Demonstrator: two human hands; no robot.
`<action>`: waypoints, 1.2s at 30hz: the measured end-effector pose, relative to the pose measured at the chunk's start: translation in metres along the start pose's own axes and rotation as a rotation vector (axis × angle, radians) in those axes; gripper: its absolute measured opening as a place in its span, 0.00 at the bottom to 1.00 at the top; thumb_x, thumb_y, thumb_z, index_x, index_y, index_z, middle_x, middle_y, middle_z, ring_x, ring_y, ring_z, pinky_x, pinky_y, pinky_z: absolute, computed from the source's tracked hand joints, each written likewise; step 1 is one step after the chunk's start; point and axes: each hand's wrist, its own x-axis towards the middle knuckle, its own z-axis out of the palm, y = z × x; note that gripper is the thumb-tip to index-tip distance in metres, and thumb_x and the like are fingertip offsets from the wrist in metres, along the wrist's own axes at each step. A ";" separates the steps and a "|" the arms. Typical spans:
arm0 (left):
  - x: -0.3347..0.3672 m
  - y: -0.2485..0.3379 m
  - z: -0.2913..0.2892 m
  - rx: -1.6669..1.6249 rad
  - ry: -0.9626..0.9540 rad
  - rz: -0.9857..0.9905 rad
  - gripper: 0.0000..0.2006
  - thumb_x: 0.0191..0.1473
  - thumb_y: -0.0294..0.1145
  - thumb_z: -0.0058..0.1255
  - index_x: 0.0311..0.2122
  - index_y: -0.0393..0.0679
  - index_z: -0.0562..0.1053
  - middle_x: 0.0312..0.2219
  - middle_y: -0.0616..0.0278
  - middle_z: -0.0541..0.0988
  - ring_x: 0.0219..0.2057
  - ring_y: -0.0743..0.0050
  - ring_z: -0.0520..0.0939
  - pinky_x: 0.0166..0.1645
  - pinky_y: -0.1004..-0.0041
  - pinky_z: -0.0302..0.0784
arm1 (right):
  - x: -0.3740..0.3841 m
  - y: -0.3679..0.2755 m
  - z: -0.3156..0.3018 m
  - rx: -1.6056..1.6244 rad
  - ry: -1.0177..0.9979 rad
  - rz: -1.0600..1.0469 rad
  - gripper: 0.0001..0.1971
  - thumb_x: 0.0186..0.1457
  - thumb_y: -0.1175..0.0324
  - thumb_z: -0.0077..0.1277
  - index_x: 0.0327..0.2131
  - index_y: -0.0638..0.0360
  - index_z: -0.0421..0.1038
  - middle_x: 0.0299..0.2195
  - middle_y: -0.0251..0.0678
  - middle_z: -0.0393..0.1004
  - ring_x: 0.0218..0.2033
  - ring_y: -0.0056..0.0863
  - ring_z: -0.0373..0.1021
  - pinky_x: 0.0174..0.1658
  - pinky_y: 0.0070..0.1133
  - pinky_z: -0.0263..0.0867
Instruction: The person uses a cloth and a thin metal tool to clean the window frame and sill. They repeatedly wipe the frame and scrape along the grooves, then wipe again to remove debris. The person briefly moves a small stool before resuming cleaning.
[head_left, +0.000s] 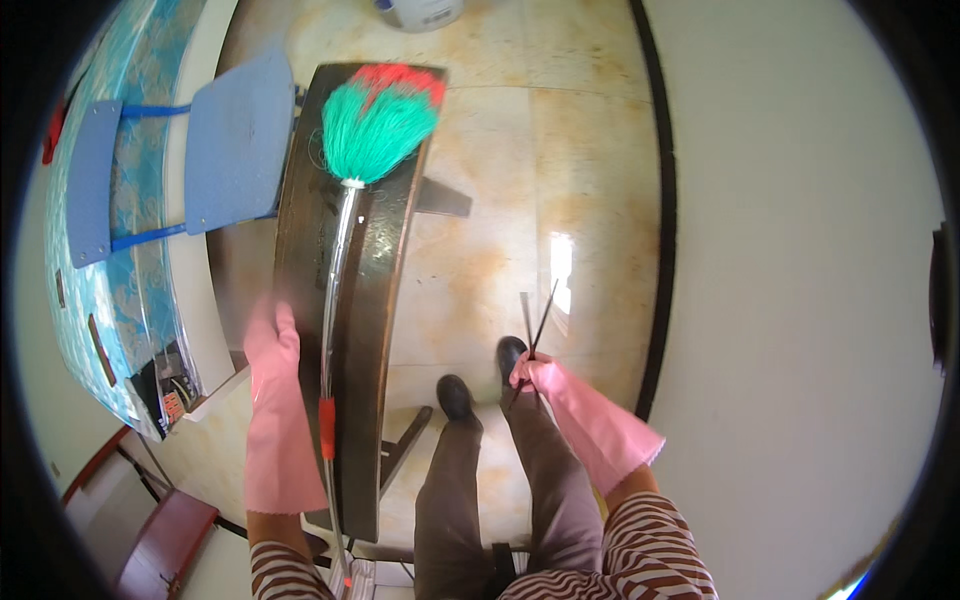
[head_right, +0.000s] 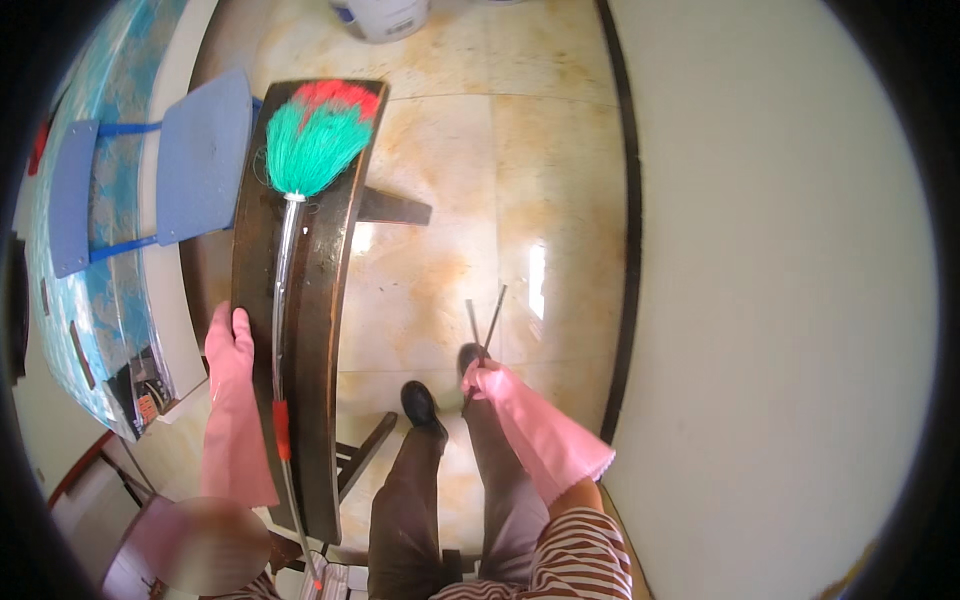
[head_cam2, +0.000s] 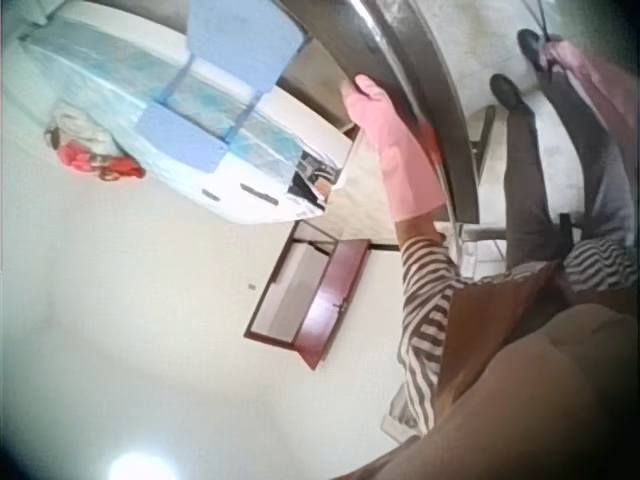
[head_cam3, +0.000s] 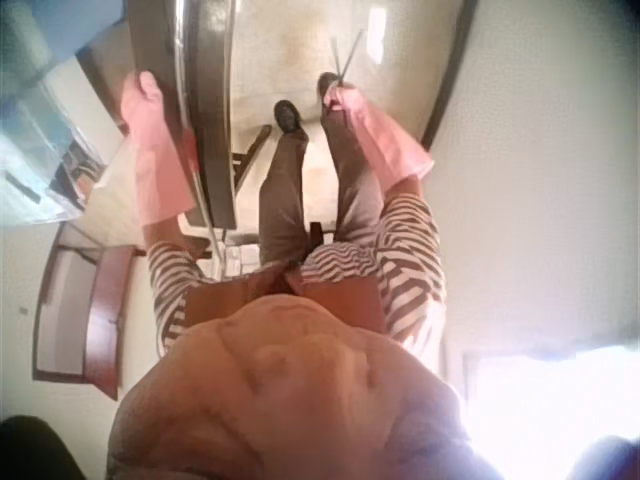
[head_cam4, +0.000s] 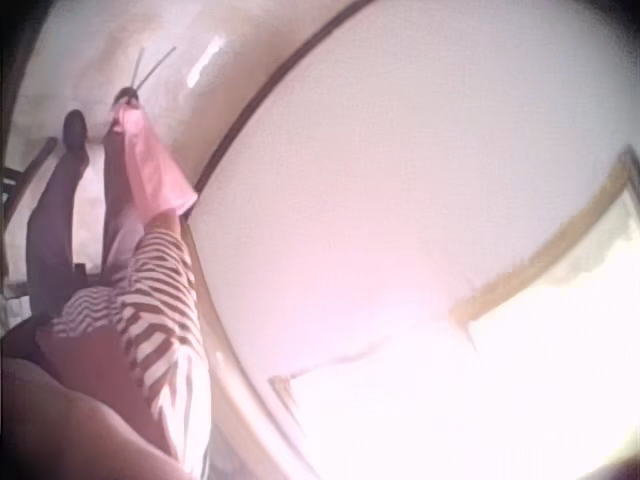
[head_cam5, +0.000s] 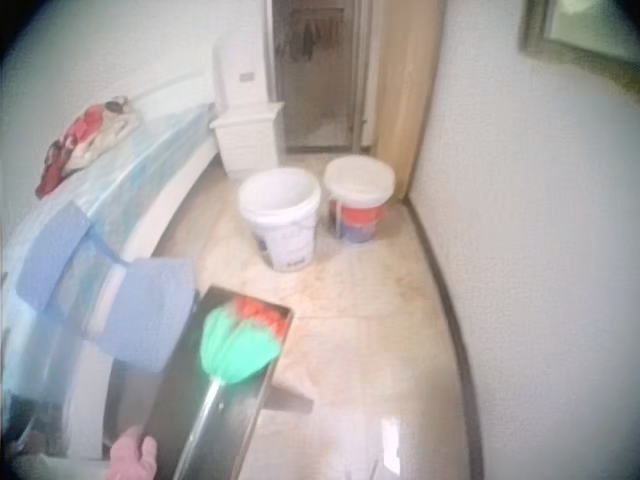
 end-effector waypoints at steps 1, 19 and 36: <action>-0.005 0.027 -0.011 0.004 -0.032 0.058 0.33 0.68 0.54 0.55 0.64 0.34 0.72 0.55 0.50 0.81 0.57 0.59 0.79 0.65 0.62 0.71 | -0.051 -0.006 -0.004 0.108 -0.077 -0.047 0.08 0.51 0.69 0.53 0.34 0.60 0.77 0.33 0.45 0.84 0.38 0.38 0.81 0.45 0.32 0.75; -0.357 0.372 -0.023 -0.800 -2.044 0.339 0.28 0.75 0.46 0.44 0.69 0.35 0.68 0.64 0.38 0.75 0.69 0.47 0.73 0.76 0.52 0.64 | -0.561 0.003 0.041 0.820 -0.510 -0.959 0.11 0.57 0.72 0.55 0.41 0.69 0.77 0.26 0.40 0.75 0.24 0.28 0.68 0.30 0.24 0.64; -0.610 0.551 0.029 -1.180 -2.200 0.158 0.28 0.77 0.51 0.39 0.46 0.34 0.81 0.48 0.41 0.86 0.53 0.42 0.86 0.68 0.46 0.76 | -0.786 0.113 -0.081 1.148 0.013 -1.059 0.22 0.72 0.56 0.46 0.59 0.60 0.76 0.23 0.29 0.73 0.19 0.16 0.62 0.23 0.18 0.57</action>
